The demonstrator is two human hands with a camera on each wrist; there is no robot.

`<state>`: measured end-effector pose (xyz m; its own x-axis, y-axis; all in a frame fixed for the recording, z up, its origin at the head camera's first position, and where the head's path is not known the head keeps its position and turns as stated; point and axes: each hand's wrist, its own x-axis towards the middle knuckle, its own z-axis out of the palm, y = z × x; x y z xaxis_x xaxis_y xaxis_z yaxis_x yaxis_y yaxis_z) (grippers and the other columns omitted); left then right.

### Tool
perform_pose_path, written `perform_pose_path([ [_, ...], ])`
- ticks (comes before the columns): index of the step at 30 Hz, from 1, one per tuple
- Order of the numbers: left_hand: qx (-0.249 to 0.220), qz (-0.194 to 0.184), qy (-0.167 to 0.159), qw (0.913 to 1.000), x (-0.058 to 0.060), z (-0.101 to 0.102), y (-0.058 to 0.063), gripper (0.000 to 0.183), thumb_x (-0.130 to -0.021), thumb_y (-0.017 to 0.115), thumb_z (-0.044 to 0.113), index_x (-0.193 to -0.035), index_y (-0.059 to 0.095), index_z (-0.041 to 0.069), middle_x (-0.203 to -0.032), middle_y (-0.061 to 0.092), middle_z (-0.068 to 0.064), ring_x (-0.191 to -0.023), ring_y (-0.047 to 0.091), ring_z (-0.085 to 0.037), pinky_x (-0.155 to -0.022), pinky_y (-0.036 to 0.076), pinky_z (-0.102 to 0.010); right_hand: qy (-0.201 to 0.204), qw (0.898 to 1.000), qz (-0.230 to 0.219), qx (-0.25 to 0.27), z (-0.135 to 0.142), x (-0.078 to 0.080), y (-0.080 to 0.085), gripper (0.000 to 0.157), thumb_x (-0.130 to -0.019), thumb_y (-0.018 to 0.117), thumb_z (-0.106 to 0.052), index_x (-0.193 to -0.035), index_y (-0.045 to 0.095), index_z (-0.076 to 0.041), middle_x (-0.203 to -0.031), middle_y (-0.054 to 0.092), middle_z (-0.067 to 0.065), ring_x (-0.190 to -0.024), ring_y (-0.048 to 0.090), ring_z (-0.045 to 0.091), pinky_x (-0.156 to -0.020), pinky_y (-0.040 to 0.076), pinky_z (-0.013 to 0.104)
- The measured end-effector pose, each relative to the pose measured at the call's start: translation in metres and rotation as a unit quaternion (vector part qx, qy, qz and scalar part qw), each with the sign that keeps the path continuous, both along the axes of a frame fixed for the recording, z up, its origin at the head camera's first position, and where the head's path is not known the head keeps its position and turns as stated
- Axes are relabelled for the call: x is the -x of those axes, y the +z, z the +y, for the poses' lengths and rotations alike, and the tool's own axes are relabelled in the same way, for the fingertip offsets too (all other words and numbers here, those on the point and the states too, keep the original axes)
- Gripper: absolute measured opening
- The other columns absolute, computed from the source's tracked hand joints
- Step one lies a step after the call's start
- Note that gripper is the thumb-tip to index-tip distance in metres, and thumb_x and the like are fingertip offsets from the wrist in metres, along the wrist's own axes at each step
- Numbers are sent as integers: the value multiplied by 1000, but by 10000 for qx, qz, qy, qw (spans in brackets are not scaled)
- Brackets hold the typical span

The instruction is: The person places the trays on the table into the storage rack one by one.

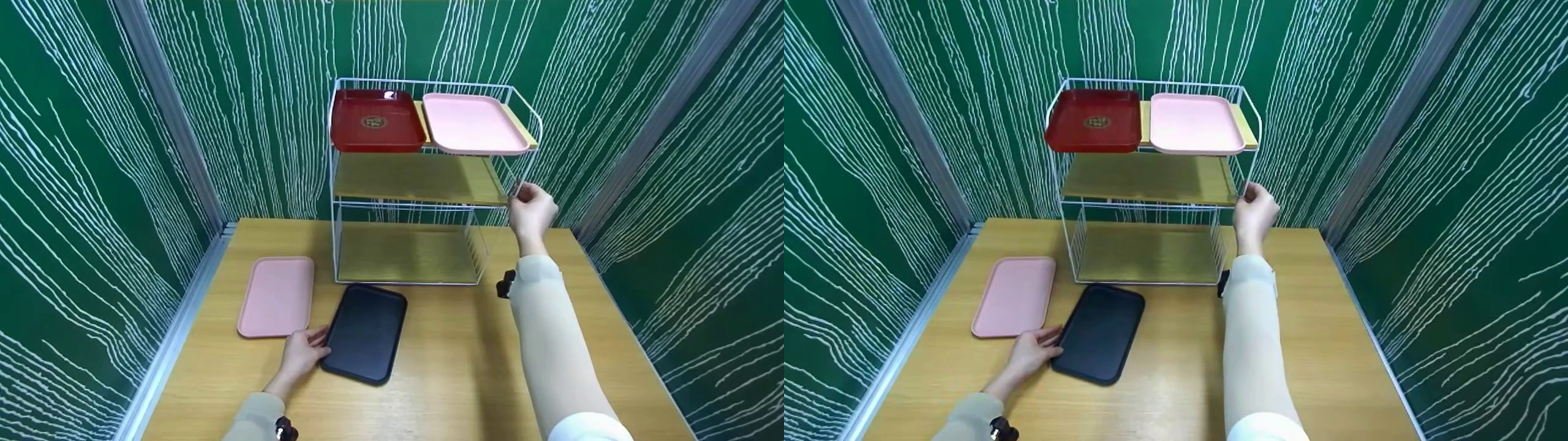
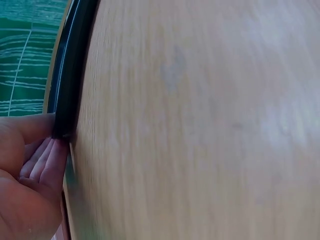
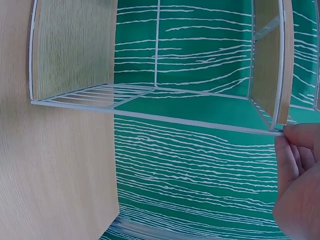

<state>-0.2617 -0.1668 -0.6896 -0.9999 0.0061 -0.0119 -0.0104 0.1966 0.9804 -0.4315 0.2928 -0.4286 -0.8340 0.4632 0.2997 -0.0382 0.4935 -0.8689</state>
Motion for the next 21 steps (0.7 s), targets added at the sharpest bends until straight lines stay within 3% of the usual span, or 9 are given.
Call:
perform_pose_path([
  [9, -237, -182, 28, 9995, 0, -1, 5, 57, -79, 66, -28, -136, 57, -23, -140, 58, -39, -130, 58, -52, -99, 57, -44, 39, 10000, 61, 14, -1, -1, 0, 30, -101, 65, -5, -128, 77, -7, -121, 77, 12, -107, 69, 21, -95, 55, 34],
  [13, -110, -278, 107, 9995, 1, -4, 6, 56, -79, 67, -25, -135, 58, -23, -138, 60, -37, -129, 60, -50, -98, 58, -39, 37, 9999, 102, 3, -1, 0, 0, 28, -101, 65, -6, -126, 77, -7, -120, 77, 13, -106, 69, 21, -94, 55, 34],
  [21, 228, -99, 194, 9995, 2, -5, 5, 42, -79, 69, -19, -121, 68, -22, -120, 69, -37, -116, 69, -48, -88, 62, -33, -109, 9996, 192, -193, -1, 0, -1, 27, -98, 67, -5, -123, 78, -6, -117, 78, 13, -104, 71, 22, -92, 55, 33],
])
